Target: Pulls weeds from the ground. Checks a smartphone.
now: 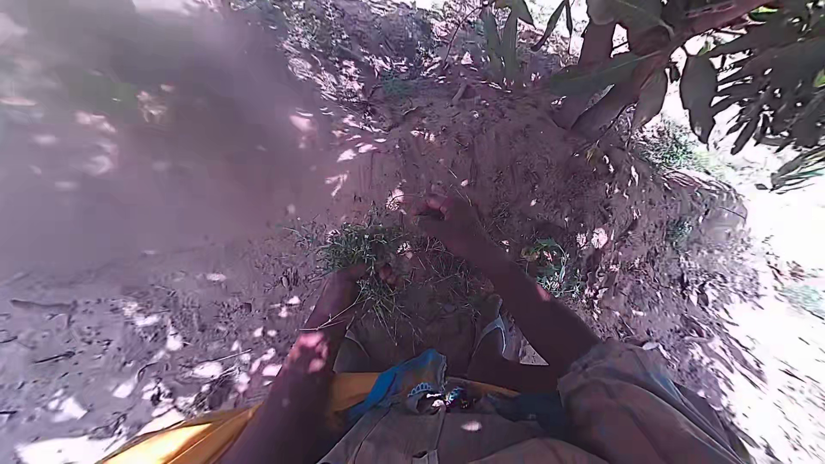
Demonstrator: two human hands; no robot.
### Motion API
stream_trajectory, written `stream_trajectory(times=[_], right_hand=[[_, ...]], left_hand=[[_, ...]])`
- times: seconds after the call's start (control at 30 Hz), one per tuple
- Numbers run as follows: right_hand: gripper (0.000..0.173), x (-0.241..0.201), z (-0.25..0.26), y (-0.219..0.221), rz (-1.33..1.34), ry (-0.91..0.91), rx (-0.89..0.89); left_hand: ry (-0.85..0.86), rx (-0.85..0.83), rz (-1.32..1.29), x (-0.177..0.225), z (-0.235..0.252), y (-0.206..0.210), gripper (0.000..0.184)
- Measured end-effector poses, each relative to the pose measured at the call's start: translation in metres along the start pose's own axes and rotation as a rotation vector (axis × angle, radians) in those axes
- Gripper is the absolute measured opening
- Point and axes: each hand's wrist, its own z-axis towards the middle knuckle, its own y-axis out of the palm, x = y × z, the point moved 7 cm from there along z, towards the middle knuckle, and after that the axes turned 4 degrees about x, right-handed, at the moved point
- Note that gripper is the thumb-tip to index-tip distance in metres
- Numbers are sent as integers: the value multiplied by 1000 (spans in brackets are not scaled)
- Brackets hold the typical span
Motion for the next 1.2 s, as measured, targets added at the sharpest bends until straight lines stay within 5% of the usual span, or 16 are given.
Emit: stream_trajectory(times=[0.13, 0.27, 0.47, 0.57, 0.67, 0.77, 0.9, 1.2], right_hand=[[16, -18, -6, 3, 70, -115, -20], [20, 8, -3, -4, -22, 15, -10], [24, 29, -1, 36, -106, 226, -373], [23, 36, -1, 48, -21, 268, -324], [21, 62, 14, 8, 37, 308, -64], [27, 104, 18, -75, -306, 406, 215], [47, 160, -14, -122, -865, 754, 77], [45, 206, -30, -47, -606, 776, -135]], left_hand=[[3, -20, -33, 3, 0, 5, 47], [-4, -55, -34, 2, 4, 4, 52], [-22, -50, -59, 0, 6, 5, 52], [-34, -27, -54, -2, 6, 2, 52], [-6, 7, -31, -1, 9, -4, 51], [19, 106, -15, -1, 9, -13, 43], [63, 320, 37, 4, 5, -19, 29], [100, 366, 29, 6, 4, -17, 30]])
